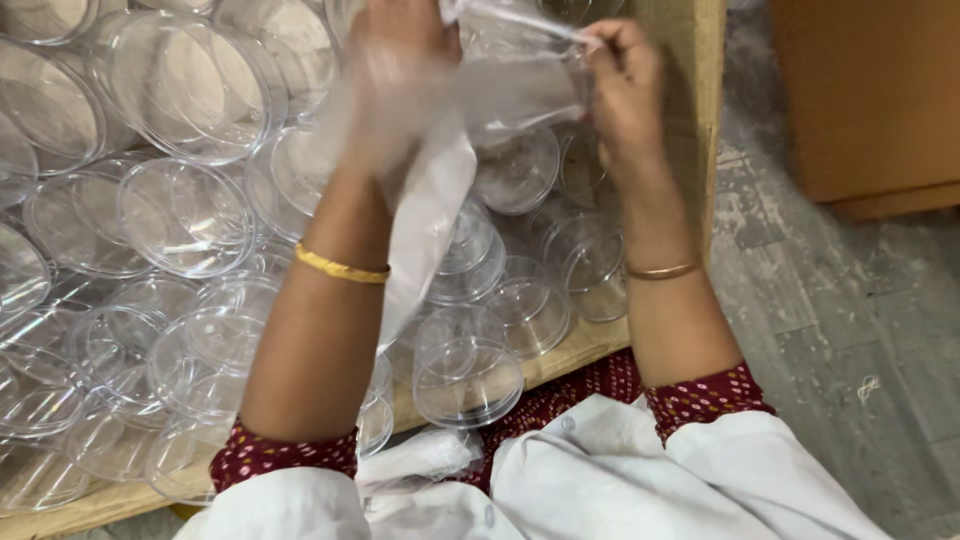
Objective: The person sits on the floor in front of a cardboard box filled with clear plastic containers. They place containers one at a time into a clear plastic bag, gather and twist the bag closed, and set filled bags aside while continuing with more containers.
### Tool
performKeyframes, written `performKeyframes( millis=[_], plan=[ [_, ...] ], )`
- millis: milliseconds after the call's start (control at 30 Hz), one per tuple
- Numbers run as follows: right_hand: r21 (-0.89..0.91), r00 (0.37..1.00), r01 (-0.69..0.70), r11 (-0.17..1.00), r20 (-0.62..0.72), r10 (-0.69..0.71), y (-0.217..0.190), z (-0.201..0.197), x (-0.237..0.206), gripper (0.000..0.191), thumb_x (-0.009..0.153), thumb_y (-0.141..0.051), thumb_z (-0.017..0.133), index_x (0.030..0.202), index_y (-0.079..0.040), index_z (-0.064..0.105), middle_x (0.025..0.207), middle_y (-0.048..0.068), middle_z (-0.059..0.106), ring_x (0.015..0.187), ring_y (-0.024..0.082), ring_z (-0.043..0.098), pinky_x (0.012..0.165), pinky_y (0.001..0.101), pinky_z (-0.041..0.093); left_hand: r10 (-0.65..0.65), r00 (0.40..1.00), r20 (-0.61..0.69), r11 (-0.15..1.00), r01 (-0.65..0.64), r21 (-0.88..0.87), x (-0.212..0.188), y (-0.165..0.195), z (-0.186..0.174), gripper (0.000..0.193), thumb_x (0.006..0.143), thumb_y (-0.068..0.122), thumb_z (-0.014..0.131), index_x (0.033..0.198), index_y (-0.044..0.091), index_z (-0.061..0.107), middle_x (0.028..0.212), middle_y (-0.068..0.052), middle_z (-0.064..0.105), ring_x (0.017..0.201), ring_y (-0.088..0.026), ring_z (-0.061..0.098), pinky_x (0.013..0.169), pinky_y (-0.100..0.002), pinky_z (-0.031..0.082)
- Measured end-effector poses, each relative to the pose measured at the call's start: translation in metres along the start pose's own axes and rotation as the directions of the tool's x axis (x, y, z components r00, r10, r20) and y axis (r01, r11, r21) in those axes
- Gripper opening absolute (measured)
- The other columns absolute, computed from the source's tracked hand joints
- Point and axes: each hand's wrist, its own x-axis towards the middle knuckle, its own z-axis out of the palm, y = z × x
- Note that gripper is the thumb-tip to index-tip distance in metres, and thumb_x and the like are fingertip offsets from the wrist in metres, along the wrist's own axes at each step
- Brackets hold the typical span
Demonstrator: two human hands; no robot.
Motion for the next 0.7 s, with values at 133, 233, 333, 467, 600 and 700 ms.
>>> performKeyframes(
  millis=[133,233,333,467,600,700],
  plan=[
    [-0.075,0.986,-0.166,0.983,-0.006,0.166,0.007,0.021,0.003,0.014,0.109,-0.014,0.048,0.117,-0.009,0.059,0.085,-0.002,0.063,0.058,0.006,0.052,0.043,0.0225,0.042,0.025,0.989,-0.144,0.998,-0.034,-0.062,-0.005,-0.007,0.018,0.016,0.087,0.013,0.075,0.097,0.008,0.062,0.083,-0.013,0.062,0.076,-0.032,0.061,0.067,-0.045,0.047],
    [0.050,0.996,-0.085,0.995,0.003,0.085,-0.008,0.026,-0.016,0.016,0.110,-0.010,0.046,0.121,-0.009,0.058,0.089,-0.002,0.061,0.065,0.006,0.051,0.050,0.0224,0.042,-0.028,0.996,-0.083,0.984,0.013,-0.177,-0.003,-0.012,0.021,0.020,0.093,0.020,0.070,0.106,0.007,0.062,0.085,-0.011,0.064,0.077,-0.027,0.062,0.068,-0.042,0.049],
    [-0.067,0.991,0.111,0.992,-0.065,-0.116,-0.028,0.034,-0.035,0.019,0.108,-0.006,0.046,0.122,-0.005,0.059,0.104,-0.001,0.061,0.090,0.008,0.055,0.079,0.0236,0.048,-0.247,0.943,0.221,0.868,0.317,-0.382,0.002,-0.008,0.013,0.027,0.098,0.027,0.064,0.116,0.007,0.061,0.086,-0.009,0.066,0.078,-0.022,0.063,0.069,-0.039,0.050],
    [-0.067,0.950,0.277,0.959,-0.128,-0.283,-0.049,0.035,-0.056,0.018,0.114,-0.008,0.049,0.126,-0.001,0.060,0.113,0.000,0.060,0.100,0.010,0.055,0.091,0.0254,0.049,-0.398,0.745,0.535,0.574,0.658,-0.488,0.003,0.005,-0.009,0.038,0.106,0.036,0.057,0.129,0.006,0.060,0.088,-0.005,0.069,0.079,-0.016,0.064,0.071,-0.036,0.052],
    [-0.069,0.969,0.191,0.979,-0.144,-0.199,-0.042,0.018,-0.070,0.014,0.112,-0.012,0.050,0.113,-0.005,0.061,0.101,-0.003,0.061,0.090,0.007,0.052,0.081,0.0214,0.045,-0.058,0.966,0.251,0.426,0.251,-0.869,-0.021,0.006,-0.018,0.047,0.116,0.042,0.049,0.137,0.003,0.064,0.100,-0.003,0.075,0.091,-0.011,0.067,0.079,-0.034,0.056],
    [0.061,0.989,0.083,0.995,-0.131,-0.075,-0.014,0.004,-0.065,0.013,0.118,-0.014,0.056,0.115,-0.005,0.065,0.094,-0.005,0.055,0.084,0.005,0.045,0.075,0.0202,0.038,-0.075,0.969,0.236,0.768,0.207,-0.606,-0.035,0.002,0.002,0.043,0.100,0.045,0.064,0.112,0.004,0.070,0.090,-0.009,0.074,0.082,-0.022,0.068,0.073,-0.038,0.054]
  ],
)
